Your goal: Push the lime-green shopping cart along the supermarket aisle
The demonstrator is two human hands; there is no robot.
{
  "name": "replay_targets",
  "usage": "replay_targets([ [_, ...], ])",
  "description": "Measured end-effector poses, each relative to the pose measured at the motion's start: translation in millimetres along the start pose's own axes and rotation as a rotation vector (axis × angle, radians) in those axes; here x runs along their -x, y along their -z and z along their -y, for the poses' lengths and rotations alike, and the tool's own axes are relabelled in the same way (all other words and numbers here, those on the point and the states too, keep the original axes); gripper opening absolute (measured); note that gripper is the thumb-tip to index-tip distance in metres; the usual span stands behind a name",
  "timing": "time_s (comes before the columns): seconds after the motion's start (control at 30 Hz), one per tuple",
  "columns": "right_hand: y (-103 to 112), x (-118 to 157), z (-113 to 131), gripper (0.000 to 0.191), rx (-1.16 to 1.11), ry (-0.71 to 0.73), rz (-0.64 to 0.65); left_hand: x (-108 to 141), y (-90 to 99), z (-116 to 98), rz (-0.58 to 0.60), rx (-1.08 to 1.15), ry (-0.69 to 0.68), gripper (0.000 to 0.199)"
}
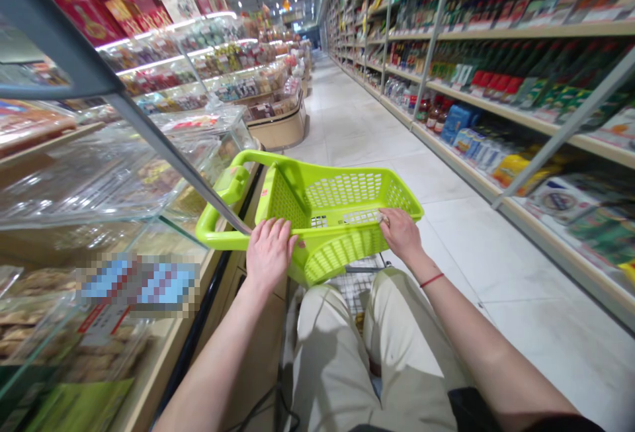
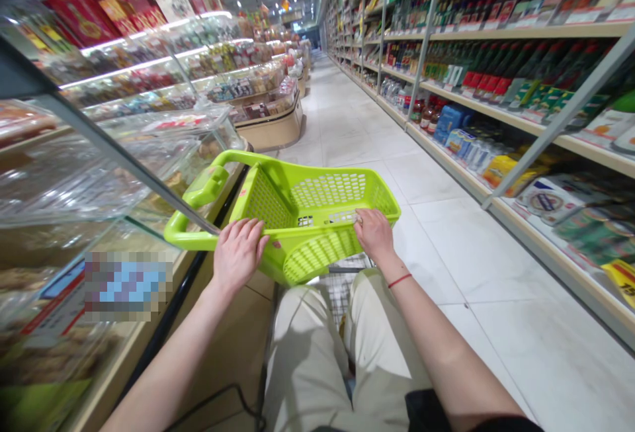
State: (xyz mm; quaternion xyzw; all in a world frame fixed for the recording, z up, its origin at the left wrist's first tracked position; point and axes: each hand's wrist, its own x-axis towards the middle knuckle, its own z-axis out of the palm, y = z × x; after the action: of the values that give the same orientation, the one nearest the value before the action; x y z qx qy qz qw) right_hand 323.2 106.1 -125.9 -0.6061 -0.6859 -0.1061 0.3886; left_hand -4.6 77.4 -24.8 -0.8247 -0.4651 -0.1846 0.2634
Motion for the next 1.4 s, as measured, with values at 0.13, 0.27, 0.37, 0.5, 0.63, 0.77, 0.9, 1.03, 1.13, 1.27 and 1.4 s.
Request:
replay_targets([
  [0.13, -2, -3, 10, 0.028, 0.012, -0.046, 0.006, 12, 2.2, 4, -0.241, 0.044, 0.131, 0.029],
  [0.27, 0, -9, 16, 0.03, 0.003, -0.077, 0.067, 13, 6.0, 19, -0.534, 0.101, 0.436, 0.055],
  [0.37, -1, -18, 35, 0.032, -0.042, -0.052, 0.141, 3, 6.7, 35, -0.53, 0.155, 0.536, 0.072],
  [0.5, -10, -31, 99, 0.036, -0.17, 0.117, 0.206, -4, 1.7, 50, -0.349, 0.123, 0.472, 0.032],
  [0.63, -18, -44, 184, 0.036, -0.303, 0.26, 0.231, 0, -4.6, 54, -0.319, 0.015, 0.442, 0.031],
  [0.77, -22, -53, 235, 0.038, -0.391, 0.297, 0.197, 4, -5.9, 53, -0.315, -0.021, 0.415, 0.033],
  [0.9, -26, -45, 225, 0.042, -0.375, 0.304, 0.197, 7, -4.6, 51, -0.32, -0.034, 0.394, 0.031],
  [1.03, -27, -28, 173, 0.045, -0.309, 0.235, 0.199, 10, -4.8, 52, -0.306, -0.056, 0.376, 0.026],
  [1.13, -24, -19, 139, 0.05, -0.275, 0.202, 0.217, 11, -6.2, 52, -0.294, -0.059, 0.383, 0.025],
  [1.27, -23, -20, 139, 0.047, -0.291, 0.135, 0.21, 10, -7.9, 51, -0.298, -0.031, 0.397, 0.025],
  [1.4, -25, -33, 182, 0.046, -0.388, 0.185, 0.223, 10, -8.9, 50, -0.298, -0.001, 0.401, 0.023],
])
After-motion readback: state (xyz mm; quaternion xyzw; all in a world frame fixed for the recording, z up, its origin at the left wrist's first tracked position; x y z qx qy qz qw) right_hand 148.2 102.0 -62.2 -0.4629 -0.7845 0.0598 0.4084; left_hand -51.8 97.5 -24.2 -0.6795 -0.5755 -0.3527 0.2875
